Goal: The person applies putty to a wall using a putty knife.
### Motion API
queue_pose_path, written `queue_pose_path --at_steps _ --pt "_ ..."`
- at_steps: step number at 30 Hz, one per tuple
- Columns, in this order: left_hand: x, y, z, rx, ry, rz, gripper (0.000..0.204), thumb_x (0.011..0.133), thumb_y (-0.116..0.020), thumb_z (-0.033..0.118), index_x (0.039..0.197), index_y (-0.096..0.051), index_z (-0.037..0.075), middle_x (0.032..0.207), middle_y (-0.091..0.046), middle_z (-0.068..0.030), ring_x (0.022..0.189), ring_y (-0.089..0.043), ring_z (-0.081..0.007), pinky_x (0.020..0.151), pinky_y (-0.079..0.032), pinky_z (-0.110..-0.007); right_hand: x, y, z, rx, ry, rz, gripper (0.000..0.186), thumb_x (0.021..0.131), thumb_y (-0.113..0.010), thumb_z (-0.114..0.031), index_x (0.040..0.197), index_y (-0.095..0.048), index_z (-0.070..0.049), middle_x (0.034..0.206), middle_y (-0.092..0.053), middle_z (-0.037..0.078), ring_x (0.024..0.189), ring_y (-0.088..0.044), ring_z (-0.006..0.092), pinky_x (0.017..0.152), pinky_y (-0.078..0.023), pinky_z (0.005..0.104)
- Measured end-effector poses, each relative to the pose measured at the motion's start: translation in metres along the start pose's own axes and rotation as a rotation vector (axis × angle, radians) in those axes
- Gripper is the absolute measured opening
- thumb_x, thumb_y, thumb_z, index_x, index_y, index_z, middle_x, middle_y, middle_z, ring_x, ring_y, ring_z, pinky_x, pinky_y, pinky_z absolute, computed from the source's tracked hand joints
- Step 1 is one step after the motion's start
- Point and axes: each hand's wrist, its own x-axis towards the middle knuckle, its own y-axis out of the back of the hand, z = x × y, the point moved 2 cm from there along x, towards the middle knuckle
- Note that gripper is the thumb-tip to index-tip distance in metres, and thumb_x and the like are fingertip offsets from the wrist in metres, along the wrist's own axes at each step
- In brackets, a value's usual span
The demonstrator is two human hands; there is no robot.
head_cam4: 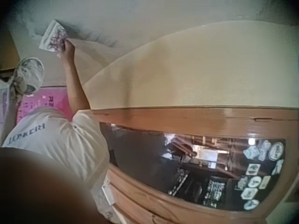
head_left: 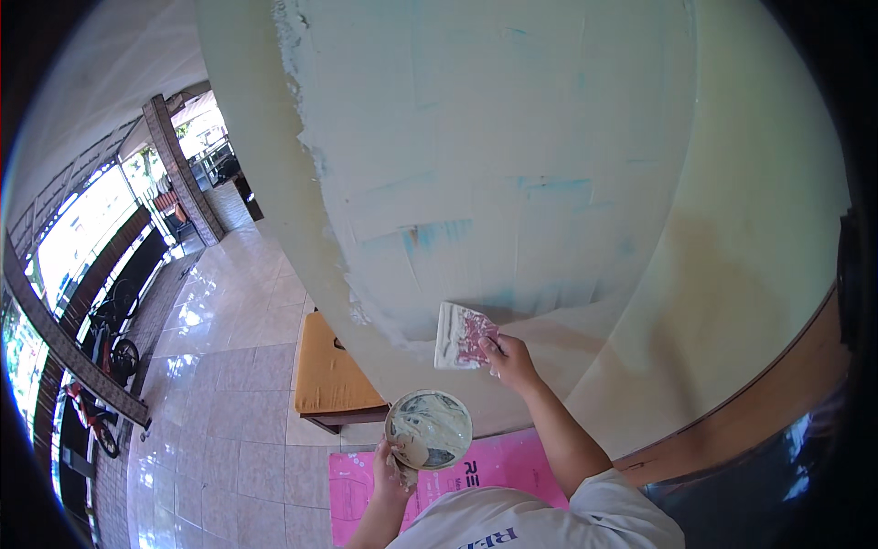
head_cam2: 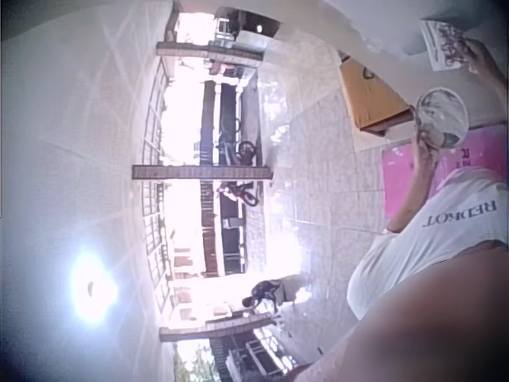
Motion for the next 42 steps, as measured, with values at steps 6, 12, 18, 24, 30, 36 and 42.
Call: queue_pose_path --at_steps 6,12,18,24,30,36,42 --pt "0.0 -0.004 0.007 0.008 0.02 -0.004 0.04 0.096 -0.037 0.027 0.129 -0.047 0.006 0.127 -0.054 -0.0129 0.117 -0.053 -0.0281 0.101 -0.044 -0.043 -0.013 0.011 -0.006 0.168 0.126 -0.018 0.024 0.092 -0.061 -0.027 0.096 -0.063 -0.003 0.067 -0.055 0.002 0.05 -0.048 0.008 0.047 -0.04 0.026" --pt "0.002 -0.01 0.018 0.014 0.056 -0.058 0.042 0.094 -0.043 0.025 0.13 -0.047 0.005 0.128 -0.054 -0.0134 0.117 -0.053 -0.0286 0.101 -0.044 -0.043 -0.014 0.019 -0.036 0.093 0.064 0.073 0.018 0.086 -0.066 -0.012 0.097 -0.061 0.001 0.078 -0.061 0.007 0.061 -0.055 0.0103 0.058 -0.047 0.0274" --pt "0.008 -0.014 0.026 0.075 0.101 -0.208 0.045 0.093 -0.045 0.026 0.133 -0.043 0.006 0.13 -0.052 -0.0132 0.12 -0.051 -0.0285 0.103 -0.042 -0.043 -0.008 -0.001 -0.024 0.067 0.156 0.177 0.018 0.082 -0.066 -0.006 0.097 -0.058 0.002 0.08 -0.063 0.009 0.066 -0.061 0.0115 0.056 -0.049 0.026" --pt "0.013 -0.002 0.028 0.113 0.145 -0.207 0.044 0.095 -0.04 0.026 0.133 -0.043 0.007 0.13 -0.052 -0.0131 0.119 -0.051 -0.0288 0.102 -0.042 -0.043 -0.017 -0.008 -0.053 0.007 -0.053 0.164 0.027 0.082 -0.07 -0.013 0.101 -0.058 0.002 0.083 -0.065 0.015 0.074 -0.066 0.0184 0.059 -0.052 0.0304" --pt "0.012 -0.003 0.025 0.149 0.189 -0.16 0.042 0.095 -0.039 0.027 0.131 -0.044 0.007 0.129 -0.053 -0.0133 0.118 -0.053 -0.0288 0.101 -0.043 -0.043 0.0 -0.014 -0.031 -0.061 0.164 0.377 0.028 0.082 -0.071 -0.016 0.097 -0.058 0.003 0.081 -0.065 0.018 0.07 -0.066 0.0245 0.058 -0.05 0.0343" --pt "0.013 -0.005 0.027 0.118 0.186 -0.123 0.041 0.096 -0.039 0.025 0.131 -0.044 0.006 0.128 -0.053 -0.0134 0.117 -0.054 -0.0292 0.102 -0.043 -0.043 0.01 0.001 -0.013 -0.328 0.207 0.567 0.024 0.082 -0.071 -0.018 0.09 -0.061 0.002 0.075 -0.064 0.019 0.067 -0.064 0.0288 0.061 -0.049 0.0366" --pt "0.005 -0.02 0.02 0.101 0.173 -0.114 0.042 0.092 -0.046 0.026 0.13 -0.047 0.007 0.127 -0.054 -0.0124 0.116 -0.054 -0.028 0.1 -0.044 -0.042 0.002 0.057 -0.004 -0.233 0.153 0.67 0.03 0.083 -0.07 -0.025 0.092 -0.06 0.001 0.081 -0.065 0.02 0.075 -0.065 0.0349 0.066 -0.05 0.0379"
